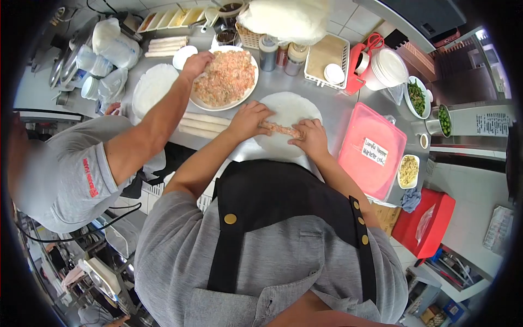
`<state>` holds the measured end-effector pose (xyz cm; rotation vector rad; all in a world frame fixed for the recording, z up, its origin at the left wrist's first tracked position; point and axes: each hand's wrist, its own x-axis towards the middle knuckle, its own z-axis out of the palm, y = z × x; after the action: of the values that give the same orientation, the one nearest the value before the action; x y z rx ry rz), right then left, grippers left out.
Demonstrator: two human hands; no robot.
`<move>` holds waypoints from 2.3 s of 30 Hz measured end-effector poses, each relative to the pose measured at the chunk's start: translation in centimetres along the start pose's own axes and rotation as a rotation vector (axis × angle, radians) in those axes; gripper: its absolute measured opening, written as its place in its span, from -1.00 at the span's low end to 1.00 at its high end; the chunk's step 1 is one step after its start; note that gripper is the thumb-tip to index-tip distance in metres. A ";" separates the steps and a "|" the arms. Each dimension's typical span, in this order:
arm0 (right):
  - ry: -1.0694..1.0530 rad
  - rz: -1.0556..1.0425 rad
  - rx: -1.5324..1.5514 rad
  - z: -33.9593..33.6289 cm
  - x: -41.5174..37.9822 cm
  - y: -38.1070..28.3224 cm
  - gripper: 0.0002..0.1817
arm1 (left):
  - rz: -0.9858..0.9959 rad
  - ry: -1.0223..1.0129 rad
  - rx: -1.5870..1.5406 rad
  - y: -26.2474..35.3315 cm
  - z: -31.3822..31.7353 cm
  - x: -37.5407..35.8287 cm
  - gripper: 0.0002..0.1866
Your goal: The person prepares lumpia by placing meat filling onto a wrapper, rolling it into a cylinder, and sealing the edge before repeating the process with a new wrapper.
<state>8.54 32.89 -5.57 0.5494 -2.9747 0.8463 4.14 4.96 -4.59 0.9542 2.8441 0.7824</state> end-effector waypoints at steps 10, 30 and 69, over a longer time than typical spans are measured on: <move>-0.010 -0.004 0.015 1.0 -0.5 1.0 -0.38 | -0.364 0.337 0.446 -5.3 -3.3 -1.5 -0.68; 0.033 -0.016 -0.027 1.9 -0.6 1.3 -0.44 | -0.431 0.250 0.318 -5.2 -5.7 -4.4 -0.85; 0.096 -0.215 0.300 4.5 4.4 -1.5 -0.72 | -0.096 -0.107 -0.011 2.5 -0.6 3.0 -0.67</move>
<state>5.34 27.92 -8.20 0.7926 -2.6553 1.2627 3.01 8.09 -2.58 0.8248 2.7672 0.7133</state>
